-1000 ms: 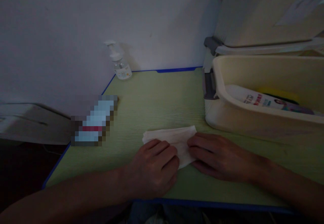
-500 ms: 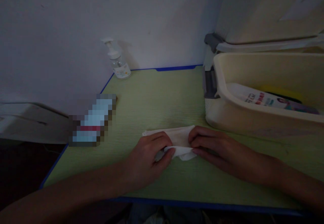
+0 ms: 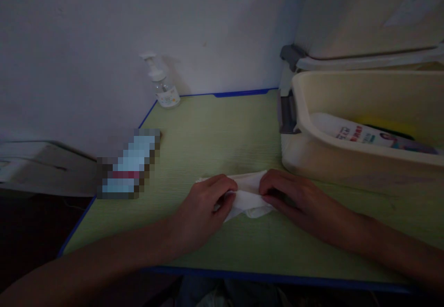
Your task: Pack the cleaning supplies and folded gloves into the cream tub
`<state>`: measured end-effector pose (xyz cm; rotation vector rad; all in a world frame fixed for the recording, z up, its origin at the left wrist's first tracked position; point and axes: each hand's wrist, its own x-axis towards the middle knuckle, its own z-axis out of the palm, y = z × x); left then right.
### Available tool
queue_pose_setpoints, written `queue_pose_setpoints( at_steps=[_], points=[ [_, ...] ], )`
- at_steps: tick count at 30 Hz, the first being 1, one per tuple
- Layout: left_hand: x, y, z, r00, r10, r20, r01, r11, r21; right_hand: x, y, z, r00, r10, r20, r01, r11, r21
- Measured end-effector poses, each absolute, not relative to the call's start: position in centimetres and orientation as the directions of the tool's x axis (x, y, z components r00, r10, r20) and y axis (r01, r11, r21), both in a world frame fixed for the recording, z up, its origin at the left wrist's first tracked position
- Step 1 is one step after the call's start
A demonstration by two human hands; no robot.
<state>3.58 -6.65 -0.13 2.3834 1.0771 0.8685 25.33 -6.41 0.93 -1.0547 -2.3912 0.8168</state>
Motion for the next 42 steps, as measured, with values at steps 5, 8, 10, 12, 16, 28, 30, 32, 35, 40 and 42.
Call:
queue_pose_setpoints(
  at_steps=[5,8,10,12,16,28,30,32,35,40,42],
  points=[
    [3.5,-6.6,-0.4,0.598,0.688,0.412,0.504,-0.722,0.474,25.1,-6.4,0.9,-0.67,0.718,0.188,0.509,0.629,-0.588],
    [3.4,-6.7,-0.6,0.636,0.651,0.415,0.534,-0.759,0.372,25.1,-6.5,0.8,-0.699,0.684,0.209,0.509,0.681,-0.527],
    [3.4,-6.7,-0.7,0.657,0.621,0.427,0.55,-0.783,0.291,25.1,-6.6,0.7,-0.717,0.668,0.2,0.517,0.702,-0.49],
    [3.3,-6.8,-0.7,0.674,0.594,0.439,0.562,-0.798,0.217,25.3,-6.6,0.7,-0.733,0.656,0.179,0.523,0.712,-0.47],
    [3.1,-6.6,-0.4,0.693,0.548,0.468,0.557,-0.82,0.135,25.7,-6.5,1.0,-0.739,0.657,0.151,0.52,0.697,-0.494],
    [2.3,-5.6,0.1,0.73,0.575,0.37,0.531,-0.818,0.222,27.1,-5.8,1.5,-0.74,0.664,0.108,0.481,0.634,-0.606],
    [2.2,-5.4,0.2,0.731,0.586,0.35,0.528,-0.811,0.253,27.5,-5.8,1.6,-0.748,0.654,0.114,0.465,0.638,-0.614],
    [2.1,-5.2,0.1,0.734,0.588,0.342,0.521,-0.809,0.271,27.9,-5.8,1.8,-0.752,0.648,0.12,0.445,0.633,-0.634],
    [2.1,-5.1,-0.1,0.732,0.583,0.353,0.51,-0.812,0.283,28.2,-5.8,2.1,-0.742,0.662,0.108,0.447,0.608,-0.656],
    [2.1,-5.2,-0.1,0.734,0.566,0.375,0.504,-0.825,0.258,27.7,-5.9,2.7,-0.713,0.7,0.053,0.499,0.558,-0.663],
    [2.2,-5.2,-0.1,0.734,0.561,0.382,0.499,-0.828,0.257,27.4,-5.8,2.6,-0.71,0.702,0.057,0.499,0.558,-0.663]
  ],
)
